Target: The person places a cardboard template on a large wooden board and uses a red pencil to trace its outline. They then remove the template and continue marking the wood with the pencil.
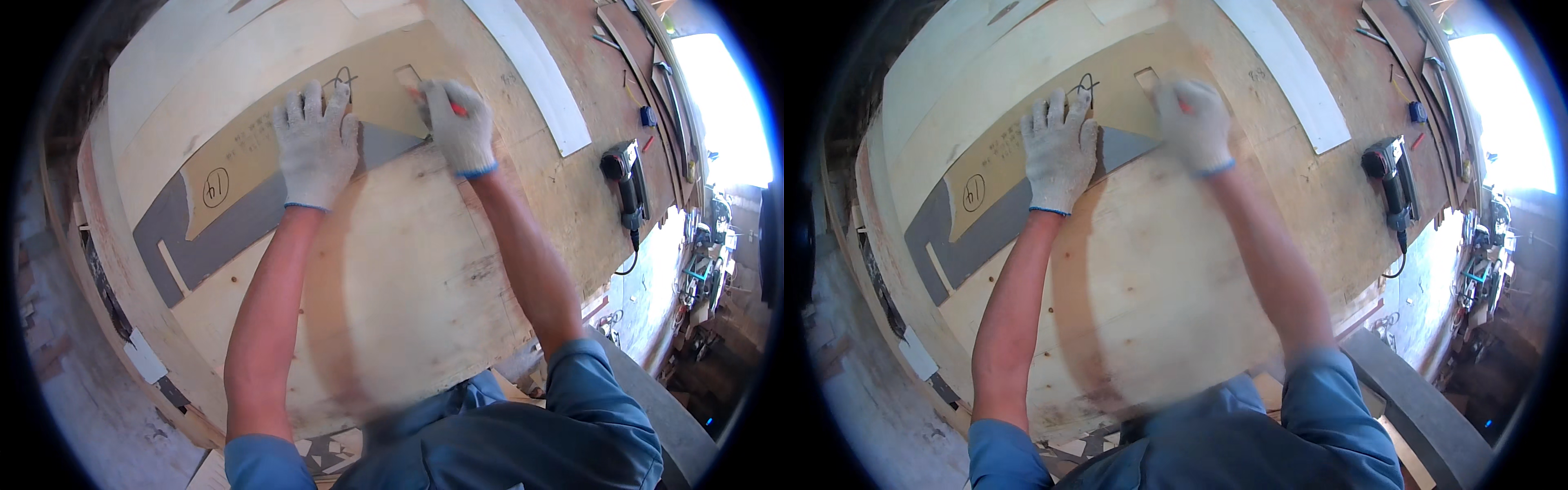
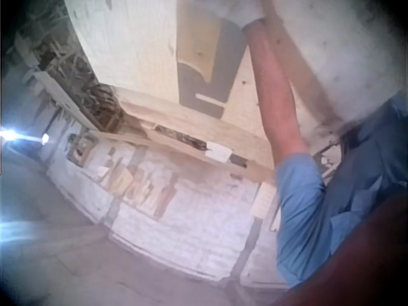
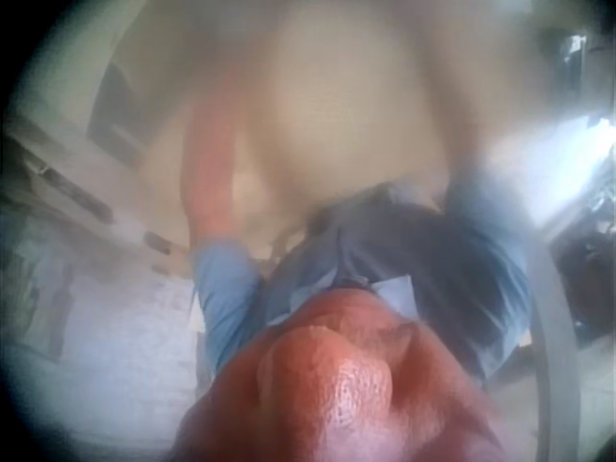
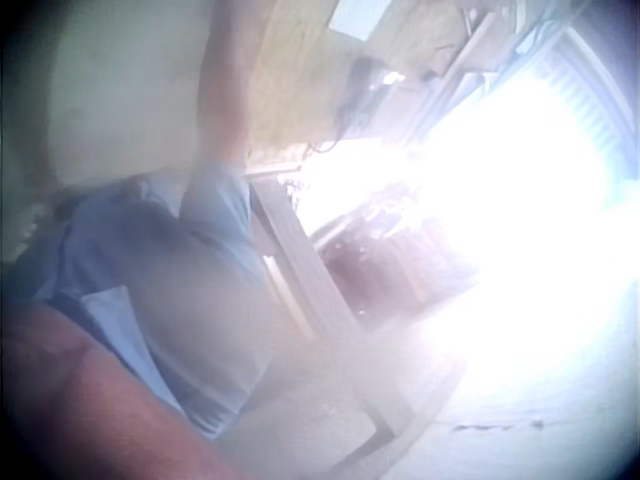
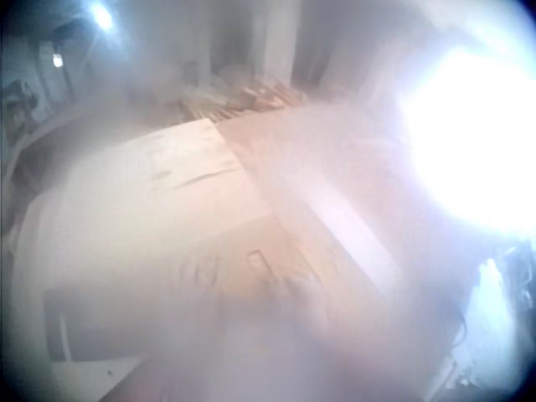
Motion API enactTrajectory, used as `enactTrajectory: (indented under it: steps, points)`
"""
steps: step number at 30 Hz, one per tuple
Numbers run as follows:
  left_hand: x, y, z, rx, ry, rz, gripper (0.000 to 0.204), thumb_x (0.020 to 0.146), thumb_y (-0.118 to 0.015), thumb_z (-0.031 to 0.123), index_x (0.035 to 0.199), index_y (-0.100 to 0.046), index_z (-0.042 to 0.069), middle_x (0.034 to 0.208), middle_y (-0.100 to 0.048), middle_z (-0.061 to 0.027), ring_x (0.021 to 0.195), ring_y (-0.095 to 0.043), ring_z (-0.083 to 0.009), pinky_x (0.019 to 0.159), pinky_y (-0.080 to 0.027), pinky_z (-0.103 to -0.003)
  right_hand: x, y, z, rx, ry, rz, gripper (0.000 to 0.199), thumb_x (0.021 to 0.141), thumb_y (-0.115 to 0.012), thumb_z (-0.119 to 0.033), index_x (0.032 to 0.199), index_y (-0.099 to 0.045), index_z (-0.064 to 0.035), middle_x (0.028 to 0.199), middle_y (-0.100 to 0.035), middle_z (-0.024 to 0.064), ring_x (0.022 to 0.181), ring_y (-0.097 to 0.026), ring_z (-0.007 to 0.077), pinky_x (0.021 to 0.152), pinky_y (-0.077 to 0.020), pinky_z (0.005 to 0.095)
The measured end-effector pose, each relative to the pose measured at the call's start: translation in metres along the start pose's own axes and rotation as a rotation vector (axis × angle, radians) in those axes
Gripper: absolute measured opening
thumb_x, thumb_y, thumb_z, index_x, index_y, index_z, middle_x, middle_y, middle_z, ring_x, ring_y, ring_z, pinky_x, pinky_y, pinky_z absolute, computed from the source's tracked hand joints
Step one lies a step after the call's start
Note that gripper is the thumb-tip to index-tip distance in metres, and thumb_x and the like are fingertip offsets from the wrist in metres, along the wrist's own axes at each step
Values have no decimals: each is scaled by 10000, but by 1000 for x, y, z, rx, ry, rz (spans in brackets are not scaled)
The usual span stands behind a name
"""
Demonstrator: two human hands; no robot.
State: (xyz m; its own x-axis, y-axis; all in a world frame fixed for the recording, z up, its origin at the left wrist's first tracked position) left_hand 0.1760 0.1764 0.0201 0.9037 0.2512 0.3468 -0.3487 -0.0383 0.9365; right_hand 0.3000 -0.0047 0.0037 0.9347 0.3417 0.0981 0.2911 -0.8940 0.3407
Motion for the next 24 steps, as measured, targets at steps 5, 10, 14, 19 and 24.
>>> enactTrajectory:
  steps: [5, 10, 14, 19, 24]
  points:
    - [2, -3, 0, 23, -2, 11, 451, 1001, -547, 337, 1409, -597, 149, 1442, -525, -185, 1326, -451, -427, 1139, -310, -599, -57, 35, -6, -89, 179, 14, 201, 1018, -577, -86, 950, -727, 30, 818, -664, 52, 745, -616, 120, 624, -496, 274]
    - [4, -3, 2, 32, -5, 27, 450, 1008, -531, 340, 1408, -604, 149, 1440, -524, -182, 1327, -448, -423, 1144, -305, -591, -36, 22, -23, -268, 315, 39, 202, 1018, -574, -73, 968, -731, 45, 841, -662, 66, 795, -629, 134, 676, -523, 294]
    - [1, -2, 0, 31, 7, -16, 450, 1011, -525, 336, 1415, -602, 153, 1442, -521, -175, 1341, -433, -409, 1154, -291, -583, -50, 31, -13, -144, 105, -23, 183, 998, -598, -73, 987, -743, 39, 819, -673, 83, 795, -646, 170, 744, -529, 316]
    - [4, -1, 0, 52, 8, 2, 460, 1004, -535, 335, 1422, -600, 155, 1437, -517, -168, 1335, -434, -395, 1153, -293, -572, -7, 16, -9, -224, 179, 88, 162, 979, -631, -107, 989, -756, -6, 779, -696, 109, 810, -676, 226, 762, -526, 345]
    - [6, 1, 3, -9, 10, -40, 466, 998, -544, 336, 1422, -602, 152, 1413, -523, -162, 1315, -440, -385, 1148, -298, -562, 19, -5, -42, -403, 427, 161, 145, 964, -670, -169, 1022, -765, -76, 827, -722, 127, 839, -681, 315, 833, -525, 388]
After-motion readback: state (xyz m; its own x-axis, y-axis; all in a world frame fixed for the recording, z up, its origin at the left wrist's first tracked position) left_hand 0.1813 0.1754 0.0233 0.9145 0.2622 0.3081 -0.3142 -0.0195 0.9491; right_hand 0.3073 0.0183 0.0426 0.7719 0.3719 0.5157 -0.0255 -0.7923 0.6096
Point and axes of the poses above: each hand's wrist, its own x-axis towards the middle knuckle, its own y-axis out of the back of the hand, z = x × y, the point moved 7 cm from there along x, towards the middle knuckle
